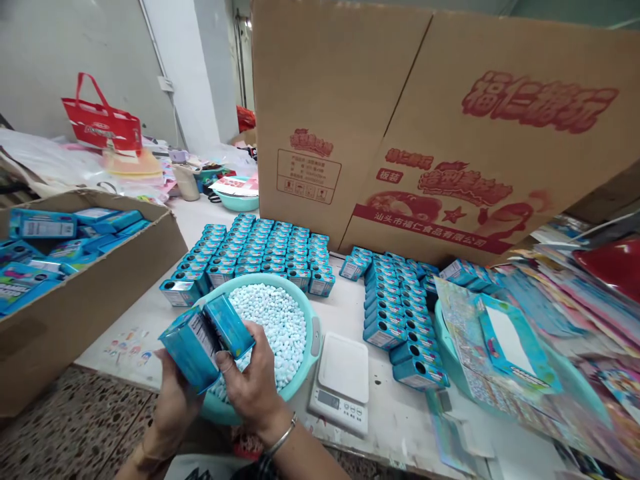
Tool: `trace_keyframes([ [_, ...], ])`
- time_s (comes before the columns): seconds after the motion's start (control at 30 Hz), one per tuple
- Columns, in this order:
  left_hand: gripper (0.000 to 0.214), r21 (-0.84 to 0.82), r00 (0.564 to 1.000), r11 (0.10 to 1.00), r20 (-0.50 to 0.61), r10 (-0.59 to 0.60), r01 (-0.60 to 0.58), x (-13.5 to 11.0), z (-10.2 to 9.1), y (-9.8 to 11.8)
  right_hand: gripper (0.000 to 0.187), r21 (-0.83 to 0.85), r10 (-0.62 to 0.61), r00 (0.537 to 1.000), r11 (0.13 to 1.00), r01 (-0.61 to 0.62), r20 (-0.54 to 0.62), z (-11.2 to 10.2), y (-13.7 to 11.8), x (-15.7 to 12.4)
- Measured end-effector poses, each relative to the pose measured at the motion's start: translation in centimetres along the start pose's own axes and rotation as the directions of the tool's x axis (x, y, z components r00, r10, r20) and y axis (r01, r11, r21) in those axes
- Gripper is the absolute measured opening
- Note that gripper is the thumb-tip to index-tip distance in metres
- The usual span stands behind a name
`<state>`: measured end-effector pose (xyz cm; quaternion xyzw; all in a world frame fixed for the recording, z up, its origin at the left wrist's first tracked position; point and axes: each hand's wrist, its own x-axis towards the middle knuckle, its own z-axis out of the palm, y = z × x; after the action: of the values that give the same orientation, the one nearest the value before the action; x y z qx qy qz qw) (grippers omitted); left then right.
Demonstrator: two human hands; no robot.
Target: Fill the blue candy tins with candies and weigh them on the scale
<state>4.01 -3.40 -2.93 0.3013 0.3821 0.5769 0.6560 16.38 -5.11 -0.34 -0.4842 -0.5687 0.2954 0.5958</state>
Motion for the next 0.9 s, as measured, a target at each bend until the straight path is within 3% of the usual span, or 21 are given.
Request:
trace_keyframes([
  [0.17, 0.047, -0.197, 0.984, 0.969, 0.126, -0.125, 0.148, 0.8, -3.3, 1.4, 0.049, -0.064, -0.103, 0.966, 0.991, 0.121, 0.238, -1.4, -1.2, 1.4],
  [0.27, 0.034, -0.304, 0.995, 0.948, 0.019, -0.097, 0.098, 0.8, -5.4, 2.9, 0.049, -0.075, -0.192, 0.883, 0.966, 0.247, 0.427, -2.0, -1.6, 2.5],
  [0.37, 0.040, -0.377, 0.991, 0.926, -0.130, -0.039, -0.013, 0.3, -6.1, 5.7, 0.039, -0.234, -0.220, 0.809, 0.887, 0.399, 0.545, -1.6, -0.2, 2.9],
  [0.4, 0.044, -0.379, 0.983, 0.923, -0.182, -0.003, -0.067, 0.0, -6.1, 6.9, 0.034, -0.287, -0.234, 0.744, 0.818, 0.499, 0.626, -1.1, 0.7, 2.8],
  [0.43, 0.046, -0.368, 0.971, 0.922, -0.238, 0.033, -0.122, -0.2, -6.0, 7.9, 0.028, -0.303, -0.243, 0.643, 0.726, 0.617, 0.727, -0.6, 1.6, 2.8],
  [0.5, 0.044, -0.308, 0.937, 0.931, -0.338, 0.084, -0.194, -0.3, -5.9, 9.6, 0.024, -0.215, -0.233, 0.382, 0.525, 0.824, 0.894, 0.6, 3.3, 2.8],
  [0.53, 0.041, -0.270, 0.922, 0.943, -0.377, 0.083, -0.196, -0.2, -5.9, 10.0, 0.024, -0.151, -0.223, 0.273, 0.448, 0.881, 0.936, 1.2, 4.0, 3.0],
  [0.57, 0.037, -0.230, 0.908, 0.956, -0.412, 0.073, -0.181, 0.0, -5.9, 10.2, 0.025, -0.102, -0.216, 0.200, 0.394, 0.914, 0.956, 1.7, 4.6, 3.2],
  [0.6, 0.034, -0.189, 0.896, 0.969, -0.440, 0.061, -0.159, 0.4, -5.8, 10.1, 0.026, -0.074, -0.211, 0.157, 0.358, 0.931, 0.965, 2.2, 5.0, 3.6],
  [0.67, 0.035, -0.081, 0.886, 0.990, -0.458, 0.069, -0.119, 1.2, -5.5, 9.4, 0.030, -0.077, -0.201, 0.148, 0.324, 0.943, 0.968, 2.9, 5.8, 4.4],
  [0.77, 0.051, 0.242, 0.953, 0.968, -0.272, 0.137, -0.070, 2.6, -4.5, 8.2, 0.027, -0.196, -0.167, 0.259, 0.320, 0.927, 0.951, 3.4, 7.0, 5.5],
  [0.83, 0.069, 0.575, 0.976, 0.812, -0.102, 0.192, -0.099, 3.3, -3.5, 7.9, 0.025, -0.291, -0.144, 0.356, 0.343, 0.893, 0.923, 3.4, 8.0, 6.1],
  [0.9, 0.082, 0.840, 0.966, 0.506, 0.073, 0.248, -0.194, 3.8, -2.5, 7.9, 0.023, -0.386, -0.122, 0.463, 0.389, 0.836, 0.878, 2.9, 8.8, 6.7],
])
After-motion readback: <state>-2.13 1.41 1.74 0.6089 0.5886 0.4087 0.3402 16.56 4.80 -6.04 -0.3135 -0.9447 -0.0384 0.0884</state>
